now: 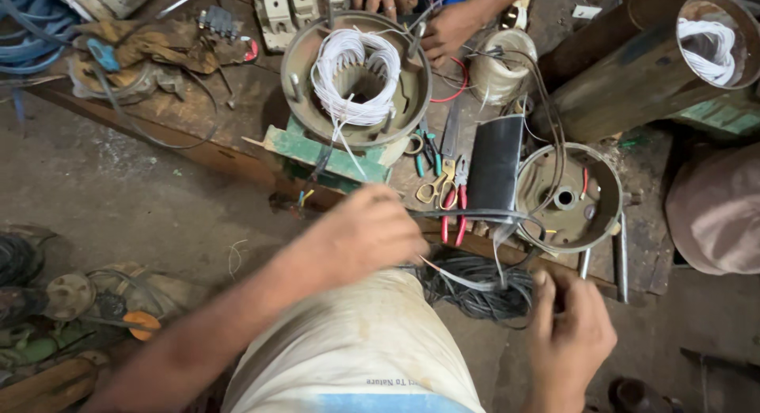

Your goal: The person strips insulation from a black cable, twists exposed wires, and secures the connection with electrical tape. They use pliers and scissors to cut and prepare the wires, then wrap the joint with tape.

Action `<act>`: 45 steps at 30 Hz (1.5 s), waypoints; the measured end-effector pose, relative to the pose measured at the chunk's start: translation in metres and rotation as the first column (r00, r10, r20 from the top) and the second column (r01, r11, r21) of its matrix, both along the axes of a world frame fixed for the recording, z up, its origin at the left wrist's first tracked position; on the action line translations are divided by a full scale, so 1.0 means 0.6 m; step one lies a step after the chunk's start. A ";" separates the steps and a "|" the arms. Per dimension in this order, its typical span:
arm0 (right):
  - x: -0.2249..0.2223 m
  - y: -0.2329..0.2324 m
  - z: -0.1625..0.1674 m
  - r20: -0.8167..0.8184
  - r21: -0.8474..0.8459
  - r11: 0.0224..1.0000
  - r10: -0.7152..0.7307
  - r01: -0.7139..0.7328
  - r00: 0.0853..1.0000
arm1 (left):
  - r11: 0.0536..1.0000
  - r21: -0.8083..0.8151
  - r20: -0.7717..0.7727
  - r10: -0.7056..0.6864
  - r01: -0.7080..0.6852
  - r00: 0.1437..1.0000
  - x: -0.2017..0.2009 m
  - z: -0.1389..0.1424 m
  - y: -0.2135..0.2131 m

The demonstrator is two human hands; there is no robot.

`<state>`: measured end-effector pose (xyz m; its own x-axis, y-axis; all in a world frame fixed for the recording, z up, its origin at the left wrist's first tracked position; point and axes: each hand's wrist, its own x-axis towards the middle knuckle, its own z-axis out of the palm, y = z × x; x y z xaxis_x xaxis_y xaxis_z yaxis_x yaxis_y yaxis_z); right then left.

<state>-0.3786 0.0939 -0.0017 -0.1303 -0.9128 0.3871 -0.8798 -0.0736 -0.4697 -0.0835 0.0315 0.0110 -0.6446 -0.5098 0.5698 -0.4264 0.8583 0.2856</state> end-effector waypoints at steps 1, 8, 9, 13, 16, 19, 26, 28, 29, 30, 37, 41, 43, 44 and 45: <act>0.015 0.009 0.004 0.038 -0.030 0.999 0.028 -0.027 0.999 | 1.000 0.007 0.050 -0.012 0.012 0.999 -0.013 -0.001 0.008; 0.111 -0.002 0.013 0.024 0.007 0.931 0.365 -0.365 0.931 | 0.972 -0.163 -0.081 0.158 -0.169 0.984 -0.003 -0.014 0.052; 0.119 -0.006 0.015 0.018 0.006 0.930 0.368 -0.368 0.930 | 0.953 -0.199 -0.150 0.201 -0.229 0.968 0.017 -0.022 0.056; 0.147 -0.012 0.019 0.020 -0.007 0.926 0.377 -0.376 0.926 | 0.748 0.136 -0.406 0.640 -0.650 0.652 0.118 -0.082 0.069; 0.173 -0.020 0.021 0.005 -0.015 0.915 0.403 -0.403 0.915 | 0.474 0.678 -0.243 0.866 -0.561 0.438 0.169 -0.145 0.069; 0.206 -0.029 0.026 -0.034 -0.010 0.897 0.442 -0.443 0.896 | 0.474 0.877 -0.355 0.754 -0.082 0.552 0.173 -0.189 0.070; 0.282 -0.061 0.026 -0.076 0.049 0.887 0.461 -0.458 0.884 | 0.508 0.844 -0.286 0.699 -0.173 0.655 0.176 -0.153 0.098; 0.298 -0.069 0.009 0.070 0.060 0.879 0.469 -0.473 0.880 | 0.502 0.865 -0.421 0.708 0.016 0.567 0.173 -0.125 0.099; 0.306 -0.072 -0.003 0.144 0.065 0.875 0.467 -0.479 0.872 | 0.477 0.879 -0.390 0.731 -0.009 0.560 0.173 -0.113 0.095; 0.313 -0.072 -0.016 0.214 0.114 0.882 0.427 -0.457 0.878 | 0.450 0.893 -0.358 0.751 -0.034 0.555 0.174 -0.102 0.090; 0.339 -0.051 -0.094 0.758 0.383 0.792 0.025 -0.476 0.652 | 0.617 0.779 -0.323 0.546 -0.111 0.773 0.206 -0.072 0.060; 0.353 -0.036 -0.104 0.850 0.346 0.775 -0.019 -0.529 0.527 | 0.532 0.835 -0.218 0.559 -0.144 0.800 0.217 -0.085 0.042; 0.365 -0.029 -0.104 0.810 0.372 0.789 -0.020 -0.489 0.585 | 0.583 0.807 -0.283 0.520 -0.094 0.806 0.222 -0.095 0.035; 0.371 -0.025 -0.103 0.788 0.390 0.793 -0.024 -0.468 0.616 | 0.614 0.786 -0.323 0.504 -0.070 0.801 0.223 -0.099 0.033; 0.377 -0.021 -0.102 0.771 0.357 0.813 0.021 -0.460 0.636 | 0.641 0.766 -0.360 0.489 -0.047 0.794 0.225 -0.103 0.030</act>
<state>-0.1526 0.0812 -0.0626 0.0977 -0.9700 -0.2225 -0.2348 0.1948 -0.9523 0.0517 0.0493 -0.0510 -0.1432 -0.9790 0.1448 -0.2061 0.1726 0.9632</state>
